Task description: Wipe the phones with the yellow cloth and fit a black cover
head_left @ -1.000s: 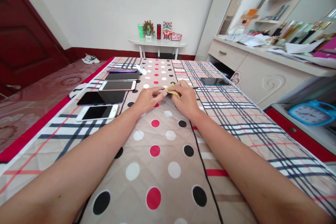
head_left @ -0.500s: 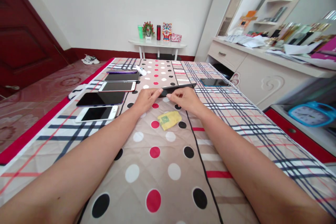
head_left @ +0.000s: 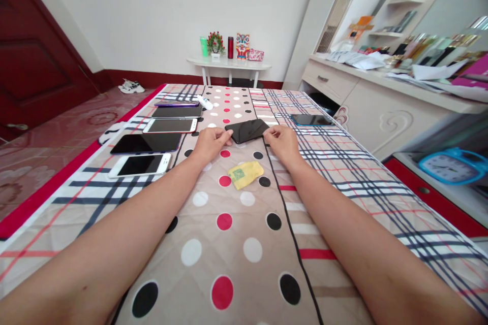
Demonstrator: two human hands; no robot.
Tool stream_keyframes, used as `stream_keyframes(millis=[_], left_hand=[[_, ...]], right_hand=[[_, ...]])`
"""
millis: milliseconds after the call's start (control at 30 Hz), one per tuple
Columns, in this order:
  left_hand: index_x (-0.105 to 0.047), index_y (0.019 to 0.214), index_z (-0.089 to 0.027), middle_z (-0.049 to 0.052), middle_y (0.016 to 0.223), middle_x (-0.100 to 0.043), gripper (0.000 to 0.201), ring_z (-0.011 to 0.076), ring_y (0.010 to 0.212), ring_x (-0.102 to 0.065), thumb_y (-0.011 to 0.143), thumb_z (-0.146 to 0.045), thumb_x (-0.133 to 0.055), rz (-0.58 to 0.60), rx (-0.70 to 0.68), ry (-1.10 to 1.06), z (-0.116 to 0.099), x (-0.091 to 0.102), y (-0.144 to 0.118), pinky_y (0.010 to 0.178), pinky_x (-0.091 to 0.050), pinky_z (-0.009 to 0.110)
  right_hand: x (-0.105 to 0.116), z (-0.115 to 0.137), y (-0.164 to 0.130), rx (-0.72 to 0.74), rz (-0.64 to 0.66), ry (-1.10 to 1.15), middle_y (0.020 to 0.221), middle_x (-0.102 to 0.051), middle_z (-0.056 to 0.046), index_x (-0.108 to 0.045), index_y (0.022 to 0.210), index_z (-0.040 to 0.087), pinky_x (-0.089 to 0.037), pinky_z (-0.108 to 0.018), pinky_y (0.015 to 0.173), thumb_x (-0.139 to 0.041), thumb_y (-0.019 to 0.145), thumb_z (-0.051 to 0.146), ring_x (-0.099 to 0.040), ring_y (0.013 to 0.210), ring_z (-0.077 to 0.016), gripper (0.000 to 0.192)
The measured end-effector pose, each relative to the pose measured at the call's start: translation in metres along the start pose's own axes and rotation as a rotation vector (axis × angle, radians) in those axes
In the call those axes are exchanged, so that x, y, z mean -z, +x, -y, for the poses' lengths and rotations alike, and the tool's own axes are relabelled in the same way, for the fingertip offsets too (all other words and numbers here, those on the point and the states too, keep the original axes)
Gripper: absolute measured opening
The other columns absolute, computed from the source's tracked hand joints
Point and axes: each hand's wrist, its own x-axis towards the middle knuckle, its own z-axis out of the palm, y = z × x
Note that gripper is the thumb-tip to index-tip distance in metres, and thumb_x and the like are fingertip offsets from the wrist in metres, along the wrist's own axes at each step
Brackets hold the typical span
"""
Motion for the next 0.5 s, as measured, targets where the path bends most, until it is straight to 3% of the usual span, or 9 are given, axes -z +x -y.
stream_keyframes(millis=[167, 267, 333, 400, 500], left_hand=[[-0.068, 0.069, -0.019, 0.004, 0.073, -0.070, 0.037, 0.0180, 0.070, -0.060, 0.089, -0.049, -0.061, -0.122, 0.008, 0.272, -0.0032, 0.0011, -0.0029, 0.066, -0.037, 0.030], [-0.071, 0.093, -0.018, 0.008, 0.101, -0.071, 0.030, 0.0243, 0.095, -0.065, 0.085, -0.047, -0.070, -0.174, 0.009, 0.388, -0.0028, 0.0000, -0.0028, 0.081, -0.047, 0.033], [-0.066, 0.122, -0.018, 0.012, 0.125, -0.066, 0.053, 0.0303, 0.117, -0.060, 0.082, -0.052, -0.075, -0.119, -0.037, 0.449, -0.0032, -0.0015, -0.0025, 0.100, -0.048, 0.041], [-0.051, 0.145, -0.019, 0.014, 0.138, -0.060, 0.081, 0.0346, 0.128, -0.054, 0.078, -0.056, -0.078, -0.022, -0.075, 0.499, -0.0042, -0.0032, -0.0021, 0.110, -0.044, 0.048], [-0.041, 0.153, -0.019, 0.013, 0.140, -0.061, 0.091, 0.0366, 0.131, -0.053, 0.078, -0.054, -0.079, 0.062, -0.105, 0.536, -0.0060, -0.0052, -0.0015, 0.111, -0.044, 0.052]], right_hand=[[-0.0043, -0.0078, 0.0024, 0.036, 0.020, -0.033, 0.094, -0.068, -0.004, -0.076, 0.089, 0.012, -0.041, -0.023, 0.077, -0.063, 0.084, 0.014, -0.058, 0.083, -0.0121, 0.015], [-0.0065, -0.0106, 0.0027, 0.007, 0.050, -0.044, 0.094, -0.069, -0.003, -0.077, 0.090, 0.013, -0.042, -0.023, 0.079, -0.063, 0.085, 0.015, -0.060, 0.083, -0.0124, 0.015], [-0.0073, -0.0106, 0.0022, -0.017, 0.069, -0.043, 0.092, -0.070, -0.002, -0.077, 0.091, 0.014, -0.042, -0.023, 0.078, -0.063, 0.085, 0.016, -0.061, 0.083, -0.0127, 0.015], [-0.0075, -0.0091, 0.0011, -0.040, 0.089, -0.043, 0.090, -0.070, -0.001, -0.077, 0.092, 0.016, -0.041, -0.024, 0.076, -0.064, 0.086, 0.018, -0.061, 0.083, -0.0128, 0.015], [-0.0073, -0.0057, -0.0007, -0.053, 0.100, -0.075, 0.090, -0.071, 0.001, -0.077, 0.091, 0.017, -0.040, -0.024, 0.073, -0.064, 0.087, 0.020, -0.062, 0.083, -0.0128, 0.014]])
